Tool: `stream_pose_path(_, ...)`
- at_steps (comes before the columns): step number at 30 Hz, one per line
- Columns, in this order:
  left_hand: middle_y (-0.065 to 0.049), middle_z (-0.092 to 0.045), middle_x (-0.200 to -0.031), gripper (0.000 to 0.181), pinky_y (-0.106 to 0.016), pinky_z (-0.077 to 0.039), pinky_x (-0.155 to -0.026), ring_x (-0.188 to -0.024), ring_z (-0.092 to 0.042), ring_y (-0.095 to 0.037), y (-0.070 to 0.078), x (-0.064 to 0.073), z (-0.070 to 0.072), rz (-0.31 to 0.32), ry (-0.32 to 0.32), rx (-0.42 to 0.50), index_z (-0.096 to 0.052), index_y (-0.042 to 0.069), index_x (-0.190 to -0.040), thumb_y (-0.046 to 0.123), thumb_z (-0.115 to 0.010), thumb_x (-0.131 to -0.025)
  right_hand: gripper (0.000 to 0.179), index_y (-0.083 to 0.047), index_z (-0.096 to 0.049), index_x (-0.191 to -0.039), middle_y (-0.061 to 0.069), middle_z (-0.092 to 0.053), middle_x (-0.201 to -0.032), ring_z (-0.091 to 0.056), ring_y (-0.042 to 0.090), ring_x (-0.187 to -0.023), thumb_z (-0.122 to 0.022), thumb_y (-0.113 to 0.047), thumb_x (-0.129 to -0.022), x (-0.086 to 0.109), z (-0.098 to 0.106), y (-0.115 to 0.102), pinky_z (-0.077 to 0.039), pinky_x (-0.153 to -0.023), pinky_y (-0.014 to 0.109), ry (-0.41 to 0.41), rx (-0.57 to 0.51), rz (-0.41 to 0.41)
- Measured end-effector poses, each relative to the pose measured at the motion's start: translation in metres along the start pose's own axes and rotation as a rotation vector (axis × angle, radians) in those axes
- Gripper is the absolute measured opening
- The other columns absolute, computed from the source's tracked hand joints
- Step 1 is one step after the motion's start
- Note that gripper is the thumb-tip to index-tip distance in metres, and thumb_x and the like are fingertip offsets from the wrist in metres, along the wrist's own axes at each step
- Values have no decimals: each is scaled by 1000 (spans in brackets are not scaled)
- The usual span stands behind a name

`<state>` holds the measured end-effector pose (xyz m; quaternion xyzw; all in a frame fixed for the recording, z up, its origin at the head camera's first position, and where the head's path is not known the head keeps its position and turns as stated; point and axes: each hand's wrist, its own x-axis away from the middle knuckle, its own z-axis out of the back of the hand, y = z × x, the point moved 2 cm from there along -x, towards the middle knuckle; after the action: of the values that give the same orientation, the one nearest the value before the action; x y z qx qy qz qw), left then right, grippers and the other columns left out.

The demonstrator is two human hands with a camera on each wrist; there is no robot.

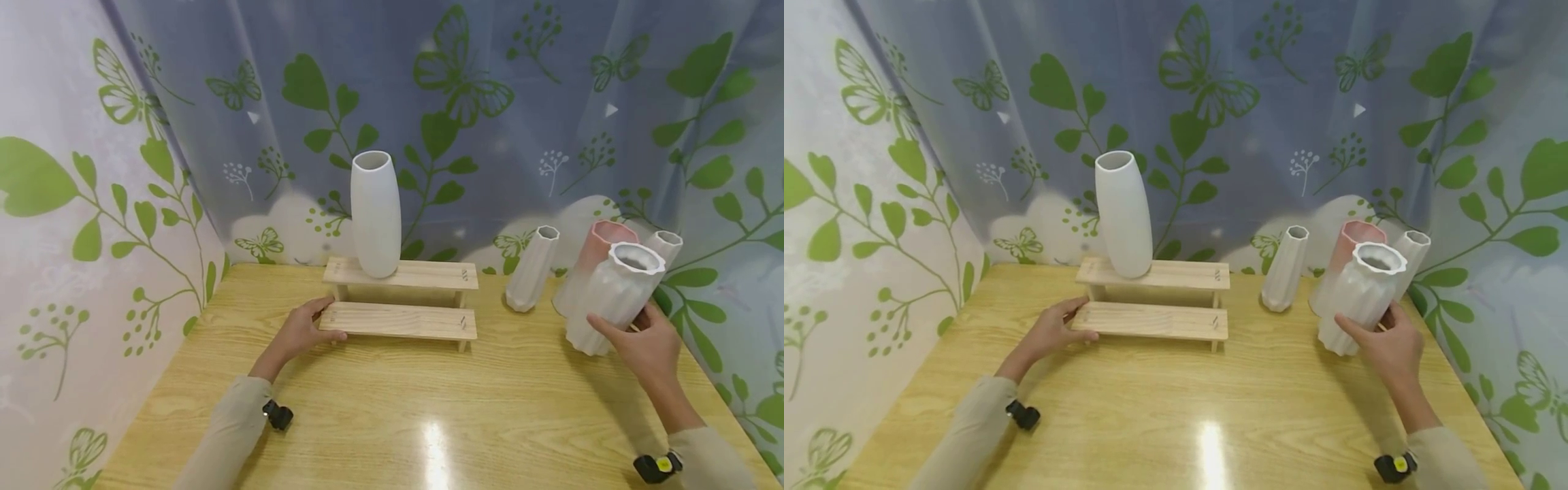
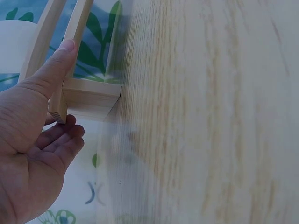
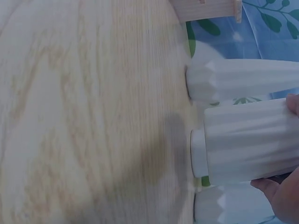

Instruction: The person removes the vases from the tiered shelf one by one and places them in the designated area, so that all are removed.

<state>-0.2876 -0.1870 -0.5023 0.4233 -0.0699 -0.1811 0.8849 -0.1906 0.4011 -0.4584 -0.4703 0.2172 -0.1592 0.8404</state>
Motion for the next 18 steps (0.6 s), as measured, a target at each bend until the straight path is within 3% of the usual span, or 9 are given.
stream_pose_path(11, -21, -37, -160, 97, -45, -41, -118, -148, -37, -37, -3, -2, -1, 0, 6, 7, -38, 1, -157, 39, -86, -81, 72, -5, -61, -136, -24, -58, -101, -54, -12, -89, -92, -34, -78, -4, 16, 17, -48, -69, 2, 35, 31, -82)
stream_pose_path(18, -21, -38, -160, 98, -45, -41, -118, -148, -37, -37, -2, 0, -2, -1, 5, 10, -37, 1, -157, 38, -87, -81, 58, -16, -63, -123, -29, -57, -93, -55, -13, -85, -93, -34, -76, -6, 26, 26, -48, -68, 2, 74, 18, -145)
